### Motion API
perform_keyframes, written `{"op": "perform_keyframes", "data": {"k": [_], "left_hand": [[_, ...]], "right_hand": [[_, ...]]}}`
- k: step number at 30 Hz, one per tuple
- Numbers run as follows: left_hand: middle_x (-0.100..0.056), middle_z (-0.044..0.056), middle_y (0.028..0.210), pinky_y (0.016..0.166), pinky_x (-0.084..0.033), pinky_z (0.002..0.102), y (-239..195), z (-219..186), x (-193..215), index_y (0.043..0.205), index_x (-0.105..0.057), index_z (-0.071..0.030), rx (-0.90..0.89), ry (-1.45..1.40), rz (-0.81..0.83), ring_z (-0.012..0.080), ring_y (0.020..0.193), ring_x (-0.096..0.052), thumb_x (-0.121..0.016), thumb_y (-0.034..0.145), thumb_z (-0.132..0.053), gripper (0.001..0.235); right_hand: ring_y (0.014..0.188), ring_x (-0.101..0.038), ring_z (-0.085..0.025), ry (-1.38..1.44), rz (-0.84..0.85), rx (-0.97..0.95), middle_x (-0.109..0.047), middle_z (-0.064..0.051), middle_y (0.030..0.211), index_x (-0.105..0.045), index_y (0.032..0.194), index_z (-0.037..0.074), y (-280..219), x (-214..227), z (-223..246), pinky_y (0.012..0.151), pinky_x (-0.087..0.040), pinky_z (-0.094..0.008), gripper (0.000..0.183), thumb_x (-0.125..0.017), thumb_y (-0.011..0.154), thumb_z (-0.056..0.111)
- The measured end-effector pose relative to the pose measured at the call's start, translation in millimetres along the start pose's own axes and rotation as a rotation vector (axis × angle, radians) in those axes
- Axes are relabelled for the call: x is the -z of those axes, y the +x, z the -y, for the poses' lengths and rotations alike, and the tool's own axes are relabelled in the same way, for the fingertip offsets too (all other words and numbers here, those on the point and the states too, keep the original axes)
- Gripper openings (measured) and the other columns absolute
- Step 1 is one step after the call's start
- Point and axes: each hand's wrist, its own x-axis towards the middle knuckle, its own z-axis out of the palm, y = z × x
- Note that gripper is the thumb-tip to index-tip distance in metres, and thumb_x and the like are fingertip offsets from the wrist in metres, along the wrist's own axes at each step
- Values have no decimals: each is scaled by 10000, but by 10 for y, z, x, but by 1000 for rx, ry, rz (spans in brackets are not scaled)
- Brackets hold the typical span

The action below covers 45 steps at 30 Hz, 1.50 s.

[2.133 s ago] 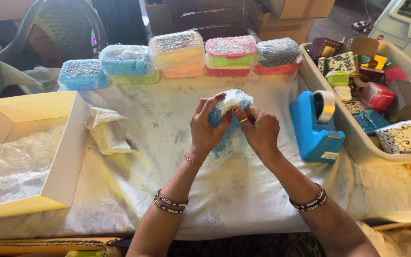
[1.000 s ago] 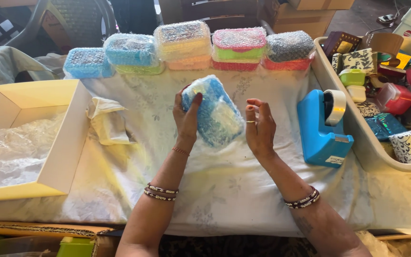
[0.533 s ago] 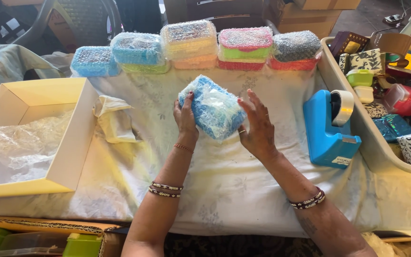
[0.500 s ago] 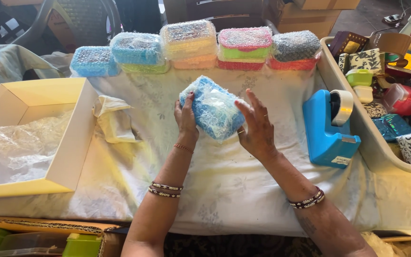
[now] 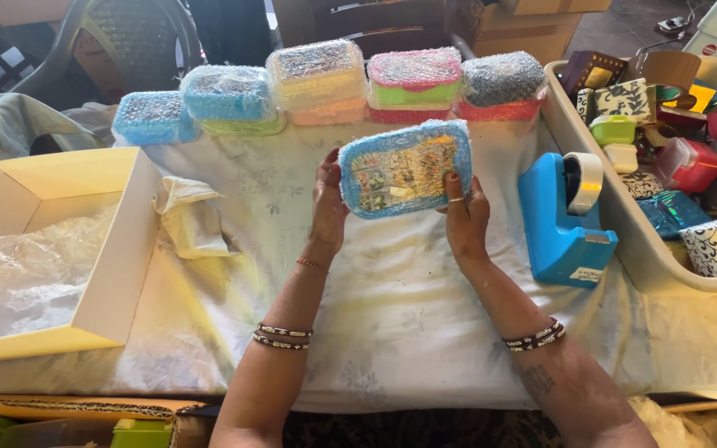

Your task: The person wipes a blue plastic container with a cloth, then wraps it in bubble wrap and secures it with tape. They place the wrapped container on a stack of similar items and repeat the process with a pink container.

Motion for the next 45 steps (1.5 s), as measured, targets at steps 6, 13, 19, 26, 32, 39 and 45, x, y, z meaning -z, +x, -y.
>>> {"op": "perform_keyframes", "data": {"k": [6, 13, 19, 26, 32, 39, 45], "left_hand": [[-576, 75, 1337, 920, -573, 386, -101, -151, -212, 1521, -268, -140, 174, 212, 13, 171, 1215, -599, -734, 852, -420, 862], [-701, 73, 1093, 804, -608, 361, -39, 44, -115, 1446, -424, -27, 234, 219, -55, 163, 944, -698, -787, 851, -381, 781], [-654, 42, 955, 734, -620, 351, 32, 181, 45, 1430, -492, -19, 208, 199, -181, 123, 756, -632, -717, 922, -450, 703], [-704, -3, 938, 603, -574, 286, -25, 310, -30, 1378, -559, -112, 215, 229, -69, 141, 670, -695, -545, 969, -473, 547], [-750, 18, 898, 614, -562, 319, -204, 294, -161, 1219, -695, -133, 37, 867, 179, 146, 641, -713, -682, 946, -320, 331], [-771, -8, 898, 683, -570, 337, -313, 77, -309, 1144, -726, -189, 17, 1123, 303, 159, 700, -727, -701, 920, -313, 258], [-770, -20, 896, 699, -573, 342, -280, 104, -285, 1144, -724, -203, 44, 1116, 306, 145, 741, -732, -697, 925, -325, 253]], "right_hand": [[854, -667, -60, 90, -119, -258, -694, 16, 1020, -626, 1213, 94, 56, -20, 74, 607, -588, -260, 524, -583, 962, 551], [770, -688, -122, 102, -110, -356, -676, -36, 998, -585, 1246, 35, 140, 28, -116, 584, -564, -258, 567, -596, 993, 543], [790, -717, -140, 204, -10, -312, -682, -61, 1041, -475, 1349, 92, 135, -12, -121, 584, -575, -268, 544, -653, 952, 418], [751, -736, -166, 248, -216, -394, -717, -59, 981, -512, 1257, 108, 374, 138, -195, 597, -589, -307, 435, -650, 972, 406], [700, -725, -182, 264, -307, -422, -714, -57, 931, -519, 1172, 140, 1025, 87, -70, 546, -590, -333, 388, -672, 958, 425], [586, -716, -165, 161, -372, -278, -712, -29, 891, -521, 1115, 124, 2052, -84, 103, 449, -576, -334, 381, -721, 934, 394], [561, -719, -167, 49, -366, -310, -731, -68, 871, -518, 1141, 115, 2544, -246, -18, 434, -572, -327, 449, -742, 918, 433]]}}
